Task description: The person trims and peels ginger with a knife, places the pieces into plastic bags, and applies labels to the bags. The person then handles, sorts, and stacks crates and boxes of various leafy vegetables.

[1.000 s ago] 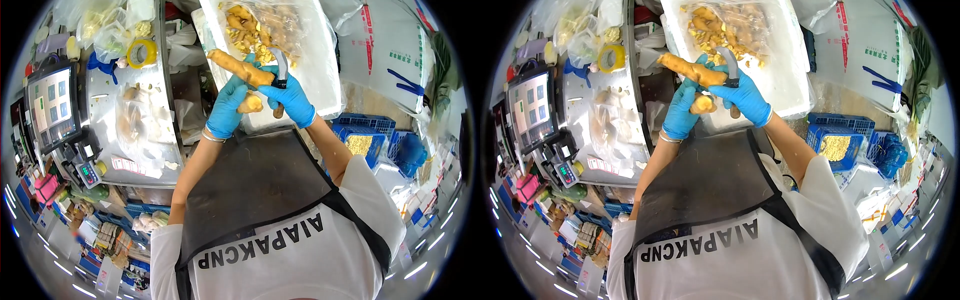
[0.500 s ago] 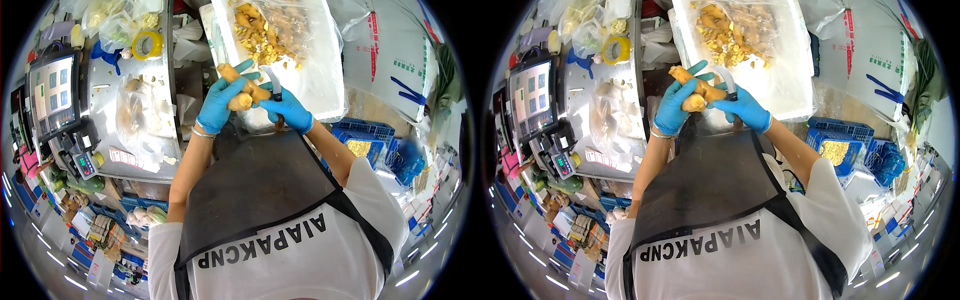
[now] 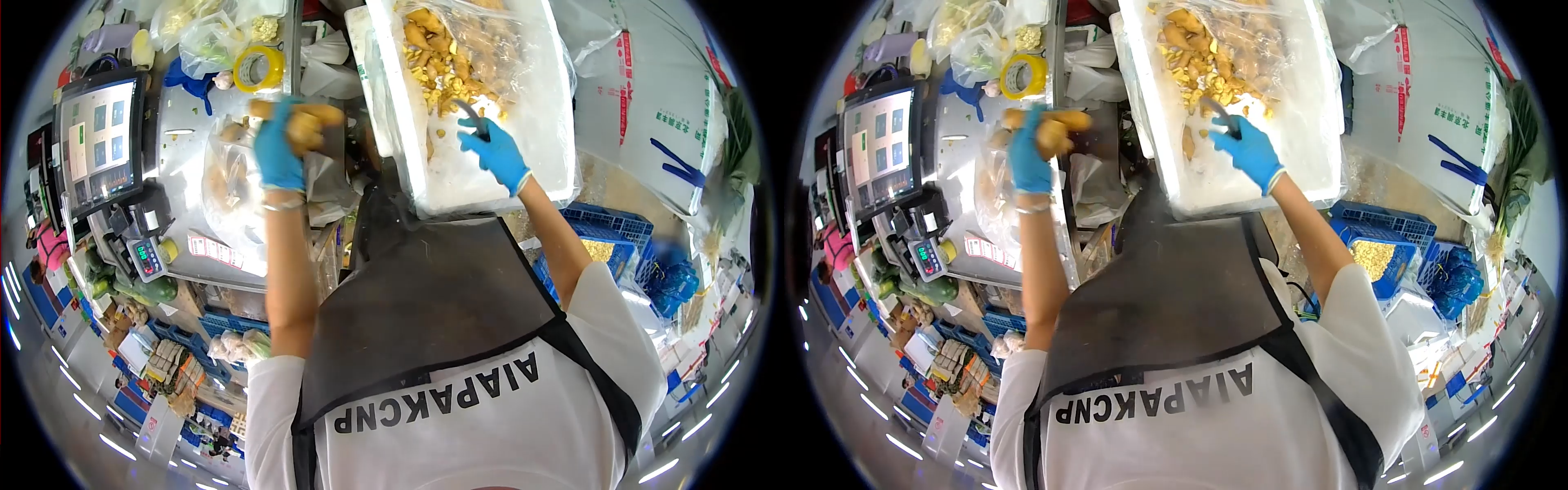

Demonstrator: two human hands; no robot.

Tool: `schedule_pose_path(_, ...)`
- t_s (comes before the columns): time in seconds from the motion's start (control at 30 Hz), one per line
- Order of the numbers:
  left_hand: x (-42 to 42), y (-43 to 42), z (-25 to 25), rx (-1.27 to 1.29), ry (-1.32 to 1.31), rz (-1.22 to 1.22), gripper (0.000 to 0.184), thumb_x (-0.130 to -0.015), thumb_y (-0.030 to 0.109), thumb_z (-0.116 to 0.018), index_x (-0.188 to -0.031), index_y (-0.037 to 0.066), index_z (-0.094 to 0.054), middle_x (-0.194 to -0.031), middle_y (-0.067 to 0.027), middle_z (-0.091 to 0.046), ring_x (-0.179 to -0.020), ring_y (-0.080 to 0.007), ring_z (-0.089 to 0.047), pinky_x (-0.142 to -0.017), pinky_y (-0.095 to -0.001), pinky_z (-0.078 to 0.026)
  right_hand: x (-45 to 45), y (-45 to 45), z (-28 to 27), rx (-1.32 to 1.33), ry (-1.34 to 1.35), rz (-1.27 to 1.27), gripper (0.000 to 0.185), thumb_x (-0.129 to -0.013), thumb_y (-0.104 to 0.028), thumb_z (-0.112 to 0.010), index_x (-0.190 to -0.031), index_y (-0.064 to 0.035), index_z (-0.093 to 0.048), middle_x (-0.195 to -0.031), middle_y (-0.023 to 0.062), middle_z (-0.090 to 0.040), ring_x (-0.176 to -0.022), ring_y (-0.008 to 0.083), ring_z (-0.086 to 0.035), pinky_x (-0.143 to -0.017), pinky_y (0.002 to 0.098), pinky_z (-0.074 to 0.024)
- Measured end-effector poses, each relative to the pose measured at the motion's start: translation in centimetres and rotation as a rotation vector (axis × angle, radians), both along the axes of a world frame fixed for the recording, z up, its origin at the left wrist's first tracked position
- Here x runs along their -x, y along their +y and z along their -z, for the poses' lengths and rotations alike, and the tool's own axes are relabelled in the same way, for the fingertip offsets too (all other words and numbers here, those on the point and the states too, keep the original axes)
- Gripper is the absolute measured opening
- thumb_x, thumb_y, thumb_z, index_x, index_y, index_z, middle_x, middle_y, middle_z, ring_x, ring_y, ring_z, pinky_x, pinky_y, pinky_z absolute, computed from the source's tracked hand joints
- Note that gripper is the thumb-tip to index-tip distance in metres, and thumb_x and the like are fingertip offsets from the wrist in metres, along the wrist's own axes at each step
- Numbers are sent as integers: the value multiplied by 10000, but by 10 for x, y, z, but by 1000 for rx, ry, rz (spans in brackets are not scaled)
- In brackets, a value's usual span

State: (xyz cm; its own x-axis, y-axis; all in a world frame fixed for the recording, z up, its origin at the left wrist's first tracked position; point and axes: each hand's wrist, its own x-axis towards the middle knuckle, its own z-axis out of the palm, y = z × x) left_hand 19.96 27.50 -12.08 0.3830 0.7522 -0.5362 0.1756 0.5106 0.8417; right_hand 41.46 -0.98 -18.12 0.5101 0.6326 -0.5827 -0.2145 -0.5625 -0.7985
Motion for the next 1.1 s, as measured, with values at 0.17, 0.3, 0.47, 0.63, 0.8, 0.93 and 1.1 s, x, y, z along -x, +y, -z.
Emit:
schedule_pose_path(0.17,50,141,81,229,-141,-279,304,-954,319,-548,-1073,43,-592,-905,-61,-639,-759,-167,-591,-680,-274,-489,-29,12,63,173,245,93,304,-887,-278,-635,-1074,-39,-627,-859,75,-649,-543,106,-463,-471,246,-389)
schedule_pose_path(0.3,51,132,59,355,-314,-274,358,-969,324,-502,-1195,51,-554,-980,-68,-643,-802,-181,-589,-703,-319,-488,-12,33,134,340,127,-181,366,-805,-287,-686,-1063,-29,-654,-921,115,-689,-648,180,-593,-576,320,-487)
schedule_pose_path(0.47,0,-1,11,263,-390,296,438,-1001,229,-405,-1380,15,-458,-1078,-99,-667,-762,-137,-611,-746,-259,-527,39,64,161,524,-312,-314,306,-844,-231,-558,-1054,-24,-639,-1090,240,-652,-991,389,-643,-846,431,-499)
schedule_pose_path(0.63,-57,-111,-24,500,-248,507,369,-956,259,-547,-1222,14,-619,-1068,-120,-680,-841,-117,-631,-745,-238,-521,5,18,158,262,67,-43,262,-754,-200,-688,-984,-75,-671,-852,103,-669,-671,219,-625,-619,337,-517)
schedule_pose_path(0.8,-59,-152,16,648,-114,601,388,-956,233,-550,-1286,31,-569,-1011,-125,-681,-776,-143,-631,-678,-257,-522,-49,-39,134,213,190,271,194,-832,-152,-625,-1011,-112,-689,-796,43,-631,-544,154,-537,-478,296,-450)
schedule_pose_path(0.93,-73,-165,39,660,-44,663,560,-925,227,-595,-1405,8,-405,-911,-142,-655,-653,-195,-625,-578,-291,-518,-52,-31,122,298,2,258,263,-832,-149,-597,-1081,-127,-678,-780,72,-635,-551,175,-571,-526,295,-471)
schedule_pose_path(1.1,-99,-182,111,270,130,503,756,-844,293,-636,-1437,-19,-286,-901,-141,-617,-604,-202,-597,-447,-318,-447,-32,-3,129,195,-416,-224,369,-831,-312,-644,-1150,-127,-660,-1061,158,-669,-1001,316,-621,-901,384,-476)
